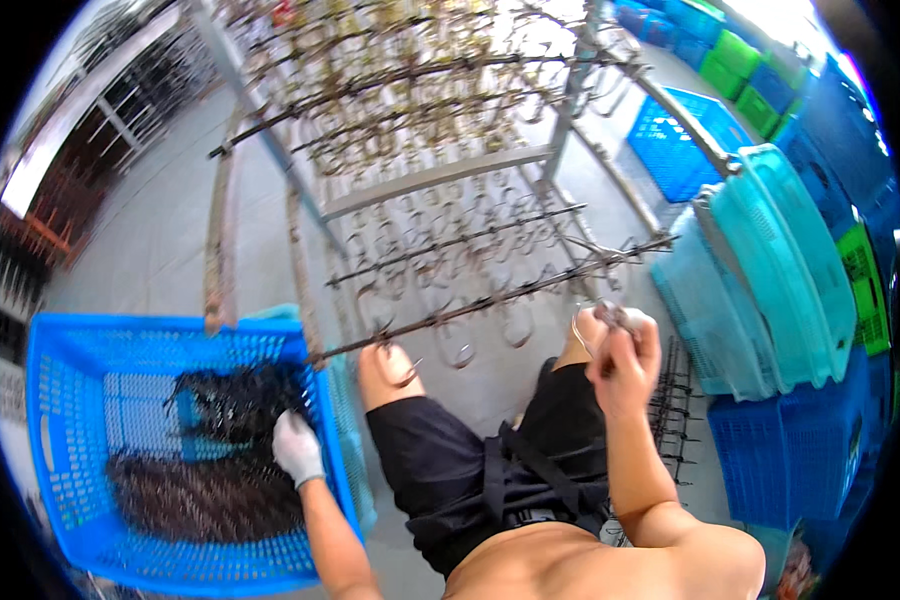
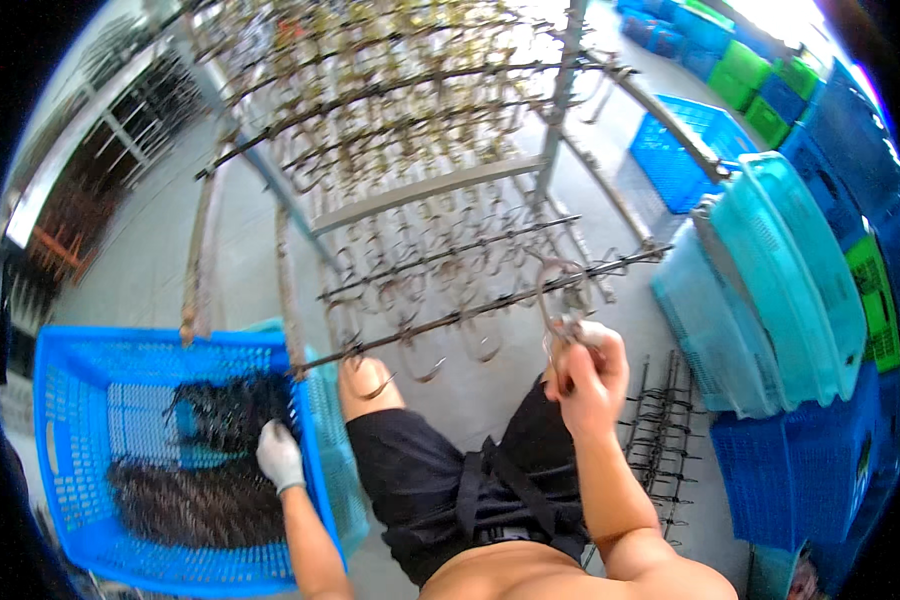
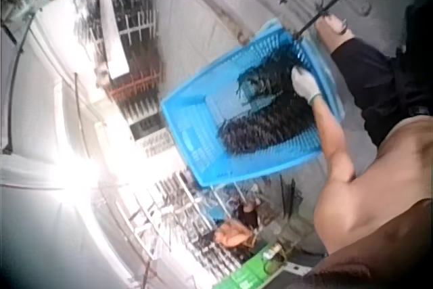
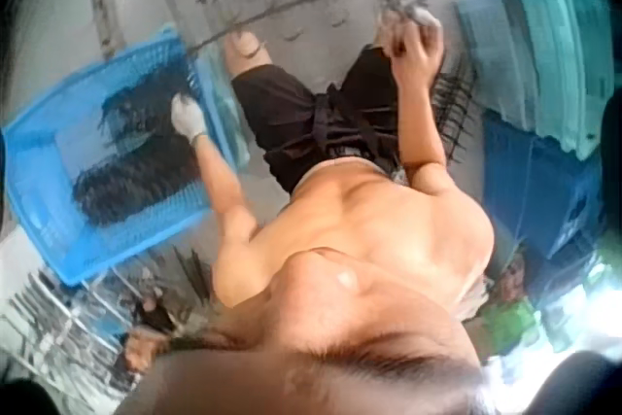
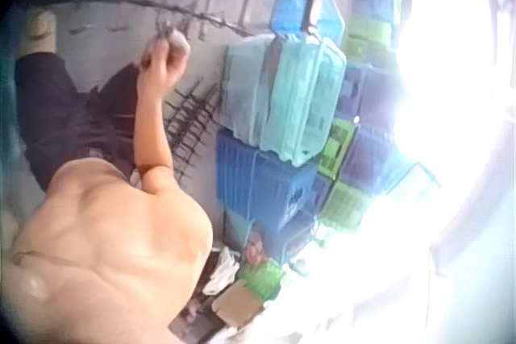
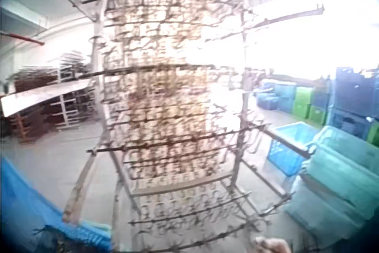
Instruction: The person sits on the floor and repeatedly picks up metal hooks from a blue basket, then attaches them to a horizontal metal rod on a rack. The person continues this process, filling the rack with hooks.
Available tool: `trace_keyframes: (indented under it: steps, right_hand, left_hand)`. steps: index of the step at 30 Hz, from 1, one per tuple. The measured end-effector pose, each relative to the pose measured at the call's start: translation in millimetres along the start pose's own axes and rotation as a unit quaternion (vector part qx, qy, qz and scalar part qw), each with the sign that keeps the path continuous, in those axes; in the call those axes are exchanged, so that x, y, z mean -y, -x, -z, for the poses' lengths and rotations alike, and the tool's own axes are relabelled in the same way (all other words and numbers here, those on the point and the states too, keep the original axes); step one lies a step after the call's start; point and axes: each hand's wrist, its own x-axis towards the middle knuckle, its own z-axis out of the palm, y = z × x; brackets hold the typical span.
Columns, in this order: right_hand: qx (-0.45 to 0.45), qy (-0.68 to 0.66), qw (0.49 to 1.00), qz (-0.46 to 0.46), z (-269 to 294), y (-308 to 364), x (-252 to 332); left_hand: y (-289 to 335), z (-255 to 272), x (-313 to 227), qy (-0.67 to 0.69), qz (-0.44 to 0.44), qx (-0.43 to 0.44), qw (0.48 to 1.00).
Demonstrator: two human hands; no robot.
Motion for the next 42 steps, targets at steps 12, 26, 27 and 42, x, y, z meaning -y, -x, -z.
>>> trace_keyframes:
  steps: [12,26,27,42]
  right_hand:
    - [-0.120,0.112,0.972,-0.167,-3.0,-54.7,-62.3]
    - [0.133,0.440,0.874,0.157,-30.1,-6.8,-29.1]
    - [0.280,0.350,0.882,0.146,-42.8,7.0,-17.5]
    - [-0.153,0.104,0.982,0.029,65.2,-58.5,1.2]
  left_hand:
    - [37.2,21.0,-6.0,0.329,-0.027,0.032,0.943]
    - [89.8,103.5,-53.4,0.494,-0.006,0.174,0.852]
    - [88.2,131.3,-76.6,0.397,-0.133,0.261,0.870]
    - [7.3,-7.2,-14.5,0.447,0.122,-0.091,0.882]
